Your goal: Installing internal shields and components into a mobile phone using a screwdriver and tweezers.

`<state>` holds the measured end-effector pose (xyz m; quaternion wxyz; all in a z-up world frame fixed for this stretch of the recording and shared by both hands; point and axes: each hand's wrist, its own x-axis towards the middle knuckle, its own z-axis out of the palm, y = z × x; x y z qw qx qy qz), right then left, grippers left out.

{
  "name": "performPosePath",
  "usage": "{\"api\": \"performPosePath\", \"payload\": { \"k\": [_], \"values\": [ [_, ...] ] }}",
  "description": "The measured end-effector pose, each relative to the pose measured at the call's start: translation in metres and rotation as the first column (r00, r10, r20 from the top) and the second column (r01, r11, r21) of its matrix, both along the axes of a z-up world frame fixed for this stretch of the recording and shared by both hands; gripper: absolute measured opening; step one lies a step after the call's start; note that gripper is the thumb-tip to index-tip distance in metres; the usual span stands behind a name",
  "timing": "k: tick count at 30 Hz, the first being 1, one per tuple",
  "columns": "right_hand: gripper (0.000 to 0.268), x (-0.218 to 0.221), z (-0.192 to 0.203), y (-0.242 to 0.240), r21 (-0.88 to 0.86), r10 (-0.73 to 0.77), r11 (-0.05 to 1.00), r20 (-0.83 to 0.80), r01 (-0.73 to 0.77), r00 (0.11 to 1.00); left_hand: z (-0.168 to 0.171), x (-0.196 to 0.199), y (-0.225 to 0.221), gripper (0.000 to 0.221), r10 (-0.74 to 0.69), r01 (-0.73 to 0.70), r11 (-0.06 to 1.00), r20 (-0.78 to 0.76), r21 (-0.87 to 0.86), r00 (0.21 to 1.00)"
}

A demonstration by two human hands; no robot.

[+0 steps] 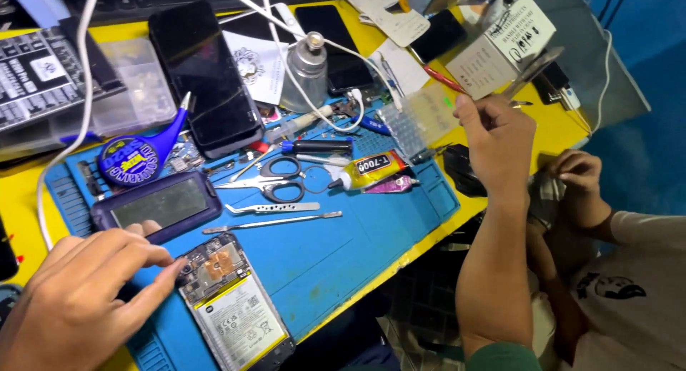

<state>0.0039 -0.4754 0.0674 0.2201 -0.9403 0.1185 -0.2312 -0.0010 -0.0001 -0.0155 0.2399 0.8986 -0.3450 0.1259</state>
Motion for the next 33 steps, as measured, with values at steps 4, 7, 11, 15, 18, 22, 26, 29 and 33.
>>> {"api": "performPosePath", "payload": {
  "k": [4,7,11,15,18,22,26,29,33],
  "values": [
    [0.028,-0.015,-0.004,-0.001,-0.014,0.011,1.000,0.043,-0.011,0.999,-0.007,0.001,-0.002,0.013,0.000,0.003,0.999,0.062,-0.051,0.998],
    [0.030,-0.024,-0.012,0.001,0.017,-0.087,0.996,-0.039,0.087,0.995,-0.010,0.001,-0.003,0.014,0.018,-0.014,0.998,0.075,-0.060,0.997],
    [0.027,-0.019,-0.020,0.002,-0.006,-0.075,0.997,-0.169,0.075,0.983,-0.011,0.001,-0.005,0.012,0.002,0.002,0.998,0.067,-0.066,0.998],
    [0.028,0.011,0.000,0.005,0.030,-0.127,0.989,-0.351,0.147,0.928,-0.016,0.003,-0.004,0.006,0.012,-0.007,0.998,0.067,-0.070,0.998],
    [0.023,0.043,-0.008,-0.030,-0.093,-0.080,0.994,-0.292,0.056,0.953,-0.022,0.007,0.004,0.007,0.013,-0.013,1.000,0.043,-0.013,0.999],
    [0.023,0.035,0.018,-0.017,-0.087,-0.076,0.995,-0.369,0.047,0.926,-0.026,0.013,0.007,0.006,0.003,-0.002,1.000,0.044,-0.015,0.999],
    [0.023,0.009,0.018,-0.003,-0.112,0.092,0.967,-0.686,-0.229,0.722,-0.025,0.009,0.005,0.006,0.001,0.001,0.999,0.061,-0.041,0.998],
    [0.030,-0.001,-0.009,-0.014,-0.106,0.183,0.923,-0.722,-0.369,0.667,-0.021,0.004,-0.002,0.004,-0.014,0.021,0.997,0.086,-0.073,0.996],
    [0.036,-0.005,-0.034,-0.025,-0.159,0.315,0.857,-0.591,-0.490,0.743,-0.008,0.001,-0.002,0.019,-0.100,0.099,0.995,0.040,0.026,0.994]
  ]
}}
